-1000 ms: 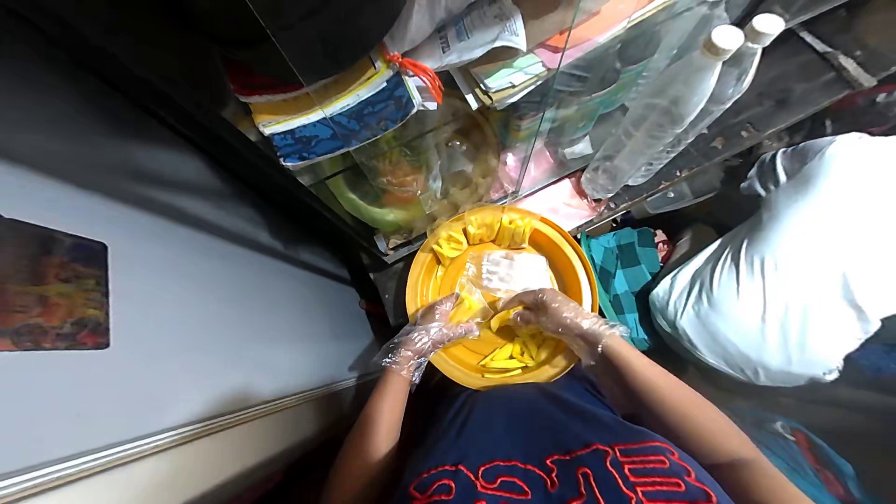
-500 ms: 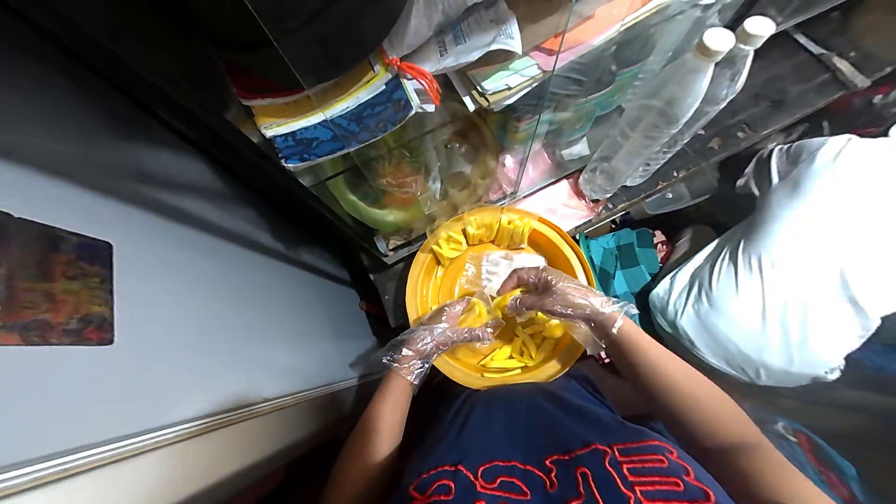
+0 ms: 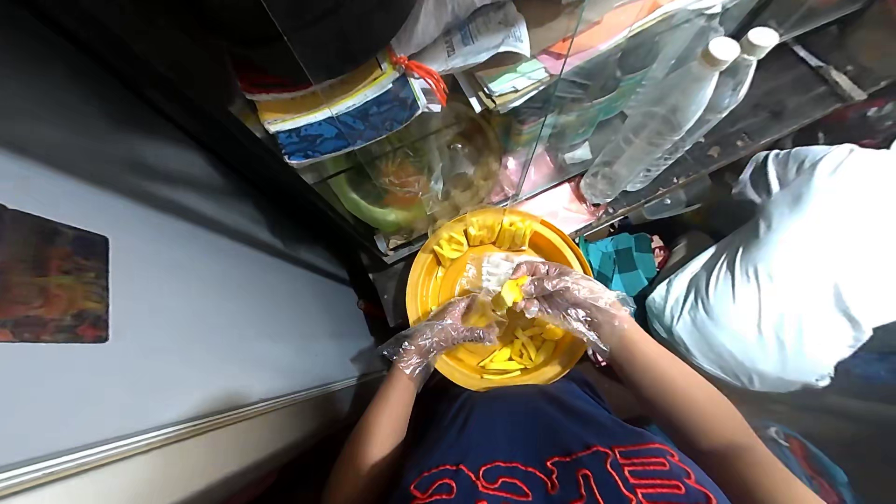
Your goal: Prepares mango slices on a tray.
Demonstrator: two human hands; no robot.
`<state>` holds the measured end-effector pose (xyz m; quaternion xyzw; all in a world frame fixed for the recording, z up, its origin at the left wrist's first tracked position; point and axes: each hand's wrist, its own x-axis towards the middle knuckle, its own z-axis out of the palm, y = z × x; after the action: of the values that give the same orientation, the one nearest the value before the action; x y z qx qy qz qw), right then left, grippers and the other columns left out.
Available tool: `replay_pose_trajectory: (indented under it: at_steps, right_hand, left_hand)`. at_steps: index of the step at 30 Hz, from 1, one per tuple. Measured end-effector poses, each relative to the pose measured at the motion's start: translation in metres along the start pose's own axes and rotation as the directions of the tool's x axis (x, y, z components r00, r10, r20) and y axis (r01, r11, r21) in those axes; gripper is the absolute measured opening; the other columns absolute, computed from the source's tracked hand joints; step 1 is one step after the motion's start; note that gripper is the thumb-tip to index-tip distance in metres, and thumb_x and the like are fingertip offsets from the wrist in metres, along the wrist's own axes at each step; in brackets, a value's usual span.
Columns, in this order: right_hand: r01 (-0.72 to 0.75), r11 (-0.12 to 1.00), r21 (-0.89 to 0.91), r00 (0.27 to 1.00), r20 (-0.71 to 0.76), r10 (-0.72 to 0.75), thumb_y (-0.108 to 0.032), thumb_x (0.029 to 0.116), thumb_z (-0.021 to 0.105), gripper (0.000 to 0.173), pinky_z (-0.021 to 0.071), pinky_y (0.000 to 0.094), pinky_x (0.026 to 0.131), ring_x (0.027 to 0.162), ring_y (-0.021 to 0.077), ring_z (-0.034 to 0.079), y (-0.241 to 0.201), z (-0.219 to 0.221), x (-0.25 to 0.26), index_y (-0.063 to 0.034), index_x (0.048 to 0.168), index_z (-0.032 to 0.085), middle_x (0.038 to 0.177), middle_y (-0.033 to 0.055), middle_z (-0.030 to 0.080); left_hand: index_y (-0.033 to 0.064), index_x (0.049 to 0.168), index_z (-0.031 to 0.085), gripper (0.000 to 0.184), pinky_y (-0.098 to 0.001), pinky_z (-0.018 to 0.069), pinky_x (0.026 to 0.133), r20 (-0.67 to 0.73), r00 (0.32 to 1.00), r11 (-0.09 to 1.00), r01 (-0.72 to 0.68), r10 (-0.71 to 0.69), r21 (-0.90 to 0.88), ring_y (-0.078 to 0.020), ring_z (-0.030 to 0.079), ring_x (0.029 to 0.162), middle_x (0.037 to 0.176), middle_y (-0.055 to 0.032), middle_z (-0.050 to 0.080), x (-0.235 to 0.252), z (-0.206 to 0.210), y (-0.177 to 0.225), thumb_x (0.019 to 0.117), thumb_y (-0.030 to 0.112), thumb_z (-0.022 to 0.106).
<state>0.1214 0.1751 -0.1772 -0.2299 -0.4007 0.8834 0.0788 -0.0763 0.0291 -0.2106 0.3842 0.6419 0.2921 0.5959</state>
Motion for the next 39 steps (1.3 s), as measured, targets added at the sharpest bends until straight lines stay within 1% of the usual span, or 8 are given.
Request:
replay_pose_trajectory:
  at_steps: [3,6,10,16,23,31,35,39]
  right_hand:
    - [-0.03,0.996,0.087,0.996,-0.08,0.037,0.0,0.0946,0.046,0.026,0.0581,0.0196,0.063,0.069,0.0059,0.067,-0.002,0.002,-0.004,-0.0115,0.103,0.067,0.083,0.0013,0.071]
    - [-0.067,0.992,0.103,0.986,-0.143,0.082,0.001,0.0969,0.043,0.026,0.0574,0.0187,0.063,0.069,0.0054,0.067,-0.002,0.006,-0.005,-0.0112,0.101,0.066,0.084,0.0008,0.071]
    - [-0.073,0.987,-0.145,0.989,-0.139,0.053,0.0,0.0988,0.05,0.015,0.0568,0.0213,0.066,0.069,0.0073,0.065,0.004,-0.003,0.001,-0.0049,0.103,0.063,0.081,0.0021,0.069]
    - [-0.059,0.661,-0.748,0.996,-0.086,-0.009,-0.002,0.096,0.065,0.013,0.0543,0.0274,0.07,0.071,0.0094,0.062,-0.01,0.0,0.002,0.0,0.108,0.064,0.084,0.0062,0.066]
    - [-0.108,0.388,-0.915,0.994,-0.089,0.067,-0.006,0.094,0.071,0.007,0.0535,0.0382,0.074,0.076,0.0155,0.063,-0.024,0.006,0.006,-0.0065,0.101,0.073,0.085,0.0069,0.068]
    - [-0.008,0.233,-0.973,0.996,-0.027,-0.08,-0.009,0.0948,0.07,0.01,0.055,0.0464,0.08,0.083,0.0229,0.068,-0.022,0.015,0.016,-0.0062,0.104,0.075,0.091,0.0105,0.072]
    - [-0.041,0.308,-0.95,0.999,-0.036,0.024,-0.011,0.0953,0.071,0.011,0.0548,0.0405,0.079,0.081,0.0169,0.066,-0.028,0.015,0.016,-0.007,0.105,0.074,0.09,0.0078,0.071]
    - [-0.038,0.487,-0.872,0.995,0.014,0.101,-0.006,0.0992,0.063,0.016,0.0534,0.0293,0.077,0.079,0.0081,0.062,-0.032,0.011,0.015,-0.0052,0.113,0.071,0.091,0.0052,0.069]
  left_hand:
    - [0.0029,0.143,0.051,0.075,-0.0391,0.0493,0.103,0.008,0.999,0.998,-0.032,0.033,-0.049,-0.0191,0.062,0.117,0.13,-0.0148,0.064,0.003,-0.001,-0.005,0.0759,0.011,0.085]
    - [0.0011,0.14,0.051,0.068,-0.0289,0.0507,0.098,0.032,0.999,0.998,0.003,-0.001,-0.068,-0.0109,0.062,0.108,0.124,-0.011,0.064,-0.002,0.001,0.008,0.078,0.004,0.081]
    - [0.0004,0.136,0.054,0.063,-0.0303,0.0507,0.096,0.013,1.0,1.0,-0.002,0.002,-0.02,-0.0122,0.062,0.106,0.121,-0.0124,0.065,-0.005,0.003,0.018,0.079,0.001,0.079]
    - [0.0035,0.138,0.056,0.062,-0.0398,0.0481,0.103,0.045,0.999,0.993,0.018,-0.023,0.118,-0.0205,0.062,0.115,0.127,-0.0161,0.064,0.002,0.005,0.017,0.0832,0.015,0.082]
    - [0.0037,0.136,0.057,0.055,-0.0396,0.0478,0.102,0.083,0.995,0.989,0.04,-0.052,0.14,-0.0196,0.061,0.115,0.129,-0.0163,0.063,0.001,0.004,0.027,0.0887,0.022,0.078]
    - [0.0018,0.129,0.055,0.031,-0.0217,0.0535,0.07,0.048,0.999,0.981,0.031,-0.022,-0.192,-0.0057,0.063,0.074,0.091,-0.0006,0.067,-0.007,0.01,0.027,0.1081,0.024,0.048]
    - [0.0065,0.134,0.057,0.038,-0.0231,0.0544,0.076,-0.049,0.998,0.982,0.041,-0.051,-0.183,-0.0061,0.065,0.082,0.1,-0.0015,0.067,-0.01,0.012,0.027,0.1093,0.032,0.045]
    - [0.0083,0.143,0.054,0.045,-0.0318,0.0493,0.1,-0.098,0.994,0.999,0.04,-0.042,-0.024,-0.0118,0.061,0.114,0.131,-0.0093,0.062,-0.01,0.012,0.025,0.1095,0.037,0.043]
